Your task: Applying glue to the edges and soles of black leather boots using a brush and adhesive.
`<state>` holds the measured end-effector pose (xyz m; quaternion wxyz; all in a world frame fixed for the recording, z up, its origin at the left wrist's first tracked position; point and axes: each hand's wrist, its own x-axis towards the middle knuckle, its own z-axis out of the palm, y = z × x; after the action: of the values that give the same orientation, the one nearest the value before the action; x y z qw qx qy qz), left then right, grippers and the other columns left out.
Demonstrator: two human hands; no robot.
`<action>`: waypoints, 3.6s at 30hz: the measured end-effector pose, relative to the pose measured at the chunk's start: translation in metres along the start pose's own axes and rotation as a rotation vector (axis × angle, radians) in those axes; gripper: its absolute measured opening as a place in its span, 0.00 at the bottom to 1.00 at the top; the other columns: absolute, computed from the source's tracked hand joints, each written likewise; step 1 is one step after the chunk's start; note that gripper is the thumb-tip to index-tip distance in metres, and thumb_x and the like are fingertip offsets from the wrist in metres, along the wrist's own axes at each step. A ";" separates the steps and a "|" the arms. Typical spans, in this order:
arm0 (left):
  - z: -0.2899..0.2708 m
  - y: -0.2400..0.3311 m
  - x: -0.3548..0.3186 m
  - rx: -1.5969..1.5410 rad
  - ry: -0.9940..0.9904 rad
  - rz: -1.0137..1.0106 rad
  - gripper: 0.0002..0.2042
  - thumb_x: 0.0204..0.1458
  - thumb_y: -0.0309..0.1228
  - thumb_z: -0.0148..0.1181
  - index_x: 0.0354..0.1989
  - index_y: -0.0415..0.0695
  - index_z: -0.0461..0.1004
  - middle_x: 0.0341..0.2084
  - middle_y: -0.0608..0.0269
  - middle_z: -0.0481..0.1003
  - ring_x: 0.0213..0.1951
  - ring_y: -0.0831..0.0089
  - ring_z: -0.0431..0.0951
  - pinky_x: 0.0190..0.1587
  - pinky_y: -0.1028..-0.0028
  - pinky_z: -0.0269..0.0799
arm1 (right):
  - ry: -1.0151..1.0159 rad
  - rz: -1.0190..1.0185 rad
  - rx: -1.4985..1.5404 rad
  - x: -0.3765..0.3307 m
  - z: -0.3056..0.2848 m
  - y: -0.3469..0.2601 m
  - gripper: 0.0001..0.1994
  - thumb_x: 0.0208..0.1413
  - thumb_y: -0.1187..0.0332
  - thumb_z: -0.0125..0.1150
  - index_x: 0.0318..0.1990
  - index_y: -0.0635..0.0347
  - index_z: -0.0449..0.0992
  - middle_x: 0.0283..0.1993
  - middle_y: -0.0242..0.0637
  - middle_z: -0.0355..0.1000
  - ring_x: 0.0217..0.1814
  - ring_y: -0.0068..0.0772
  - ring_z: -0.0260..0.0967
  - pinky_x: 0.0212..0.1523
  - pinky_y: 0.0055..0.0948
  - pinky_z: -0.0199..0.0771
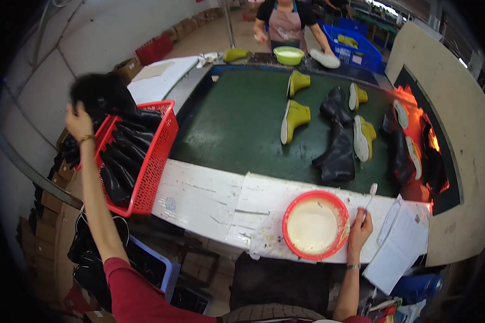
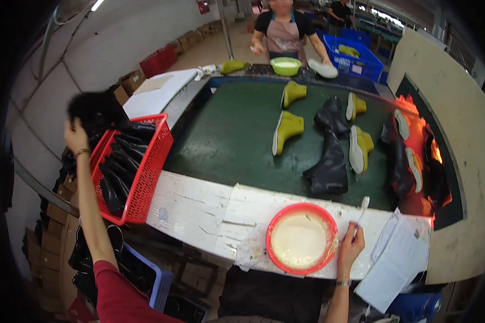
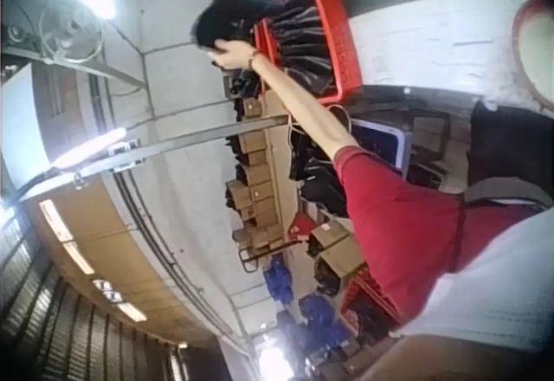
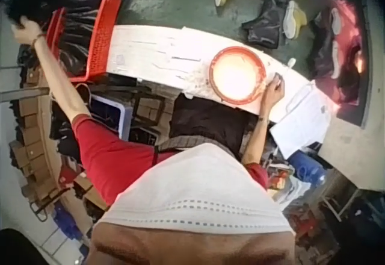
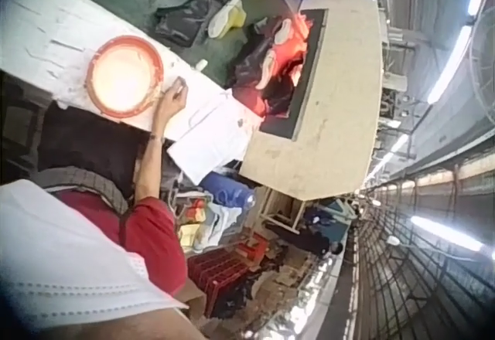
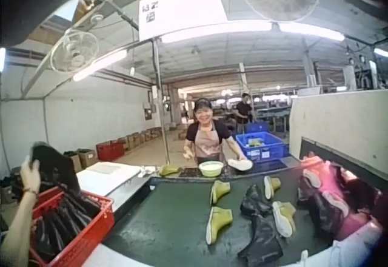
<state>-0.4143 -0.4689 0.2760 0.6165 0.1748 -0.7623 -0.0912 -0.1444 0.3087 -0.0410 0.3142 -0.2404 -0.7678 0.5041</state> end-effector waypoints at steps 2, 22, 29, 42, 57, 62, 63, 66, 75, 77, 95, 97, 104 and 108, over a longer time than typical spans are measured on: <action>-0.030 0.039 0.016 -0.111 0.132 0.235 0.29 0.63 0.49 0.59 0.60 0.34 0.73 0.51 0.41 0.79 0.53 0.54 0.80 0.57 0.62 0.71 | 0.049 0.090 0.130 -0.001 -0.002 -0.011 0.14 0.72 0.64 0.51 0.53 0.63 0.78 0.21 0.18 0.56 0.22 0.10 0.49 0.21 0.19 0.48; -0.100 0.242 -0.387 -0.450 -1.282 0.259 0.41 0.45 0.38 0.71 0.71 0.53 0.60 0.43 0.41 0.81 0.45 0.40 0.81 0.48 0.53 0.77 | -0.560 -0.721 -0.986 -0.018 -0.026 -0.109 0.06 0.52 0.66 0.67 0.38 0.50 0.83 0.35 0.33 0.71 0.37 0.36 0.74 0.35 0.37 0.76; -0.140 0.251 -0.313 -0.590 -1.295 0.104 0.17 0.46 0.27 0.71 0.46 0.37 0.81 0.36 0.49 0.84 0.38 0.57 0.86 0.44 0.66 0.79 | -0.389 -0.524 -0.707 -0.027 -0.062 -0.124 0.09 0.54 0.67 0.69 0.43 0.51 0.84 0.33 0.33 0.70 0.33 0.37 0.74 0.31 0.36 0.74; -0.194 0.302 -0.308 -0.918 -1.937 -0.210 0.17 0.51 0.25 0.72 0.48 0.30 0.79 0.36 0.60 0.83 0.38 0.77 0.81 0.45 0.74 0.79 | -0.310 -0.439 -0.145 -0.022 -0.059 -0.135 0.10 0.56 0.79 0.67 0.46 0.65 0.83 0.38 0.39 0.71 0.35 0.26 0.71 0.34 0.25 0.70; -0.211 0.308 -0.305 -1.087 -1.881 -0.413 0.15 0.50 0.23 0.73 0.46 0.32 0.80 0.36 0.61 0.83 0.37 0.77 0.81 0.43 0.75 0.79 | -0.369 -0.602 -0.048 -0.016 -0.027 -0.144 0.09 0.48 0.68 0.77 0.39 0.52 0.87 0.35 0.25 0.74 0.39 0.23 0.68 0.49 0.29 0.56; -0.205 0.296 -0.308 -1.172 -1.750 -0.508 0.14 0.51 0.23 0.73 0.45 0.32 0.80 0.36 0.61 0.83 0.36 0.77 0.81 0.42 0.75 0.79 | -0.465 -0.514 -0.017 -0.032 -0.029 -0.145 0.09 0.49 0.69 0.77 0.39 0.52 0.87 0.34 0.25 0.73 0.36 0.22 0.64 0.48 0.28 0.56; -0.203 0.295 -0.306 -1.180 -1.786 -0.466 0.14 0.51 0.23 0.73 0.45 0.32 0.80 0.37 0.61 0.83 0.36 0.77 0.81 0.42 0.75 0.79 | -0.504 -0.483 -0.036 -0.029 -0.031 -0.146 0.10 0.49 0.73 0.75 0.41 0.56 0.87 0.35 0.29 0.74 0.40 0.26 0.66 0.47 0.28 0.61; -0.193 0.292 -0.297 -1.151 -1.947 -0.381 0.14 0.49 0.22 0.73 0.44 0.33 0.80 0.36 0.62 0.82 0.36 0.78 0.80 0.42 0.75 0.79 | -0.501 -0.586 -0.036 -0.010 -0.021 -0.149 0.08 0.50 0.67 0.75 0.39 0.52 0.87 0.31 0.25 0.72 0.34 0.22 0.64 0.46 0.27 0.55; -0.192 0.306 -0.295 -1.059 -2.187 -0.112 0.18 0.47 0.22 0.74 0.47 0.32 0.80 0.37 0.65 0.82 0.38 0.80 0.79 0.45 0.75 0.77 | -0.692 -0.789 0.097 0.033 0.023 -0.185 0.09 0.52 0.71 0.72 0.42 0.55 0.87 0.33 0.29 0.73 0.37 0.26 0.68 0.44 0.28 0.63; -0.190 0.303 -0.287 -0.872 -2.059 -0.089 0.19 0.49 0.22 0.72 0.50 0.32 0.79 0.38 0.65 0.82 0.39 0.81 0.78 0.46 0.75 0.76 | -0.676 -0.656 0.156 0.031 0.019 -0.182 0.08 0.55 0.67 0.72 0.41 0.56 0.87 0.33 0.30 0.73 0.35 0.27 0.69 0.35 0.31 0.66; -0.191 0.200 -0.394 -0.530 -1.416 0.412 0.72 0.25 0.38 0.84 0.79 0.43 0.33 0.72 0.39 0.51 0.69 0.39 0.57 0.66 0.50 0.61 | -0.422 -0.421 -0.573 -0.013 -0.057 -0.125 0.08 0.55 0.66 0.70 0.40 0.57 0.85 0.32 0.38 0.74 0.31 0.35 0.76 0.32 0.34 0.73; -0.192 0.204 -0.393 -0.483 -1.389 0.483 0.65 0.28 0.28 0.75 0.79 0.47 0.37 0.74 0.39 0.45 0.69 0.34 0.56 0.64 0.49 0.66 | -0.335 -0.379 -0.419 -0.012 -0.060 -0.121 0.10 0.55 0.69 0.72 0.44 0.58 0.85 0.33 0.37 0.76 0.29 0.33 0.74 0.30 0.29 0.71; -0.173 0.195 -0.404 -0.526 -1.317 0.487 0.56 0.30 0.17 0.64 0.77 0.53 0.49 0.70 0.45 0.55 0.65 0.37 0.63 0.54 0.55 0.78 | -0.380 -0.186 -0.366 -0.023 -0.066 -0.107 0.09 0.57 0.67 0.70 0.43 0.60 0.85 0.31 0.39 0.74 0.27 0.34 0.72 0.29 0.31 0.69; -0.164 0.192 -0.414 -0.500 -1.166 0.496 0.52 0.34 0.13 0.60 0.75 0.54 0.54 0.64 0.47 0.61 0.61 0.40 0.67 0.53 0.55 0.78 | -0.491 -0.196 -0.437 -0.027 -0.070 -0.091 0.09 0.58 0.67 0.69 0.43 0.62 0.85 0.30 0.38 0.75 0.25 0.29 0.67 0.28 0.30 0.65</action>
<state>-0.2102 -0.1223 0.0051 0.1296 -0.2304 -0.9435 -0.1999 -0.0799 0.2992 0.0568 0.1081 -0.0985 -0.9298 0.3378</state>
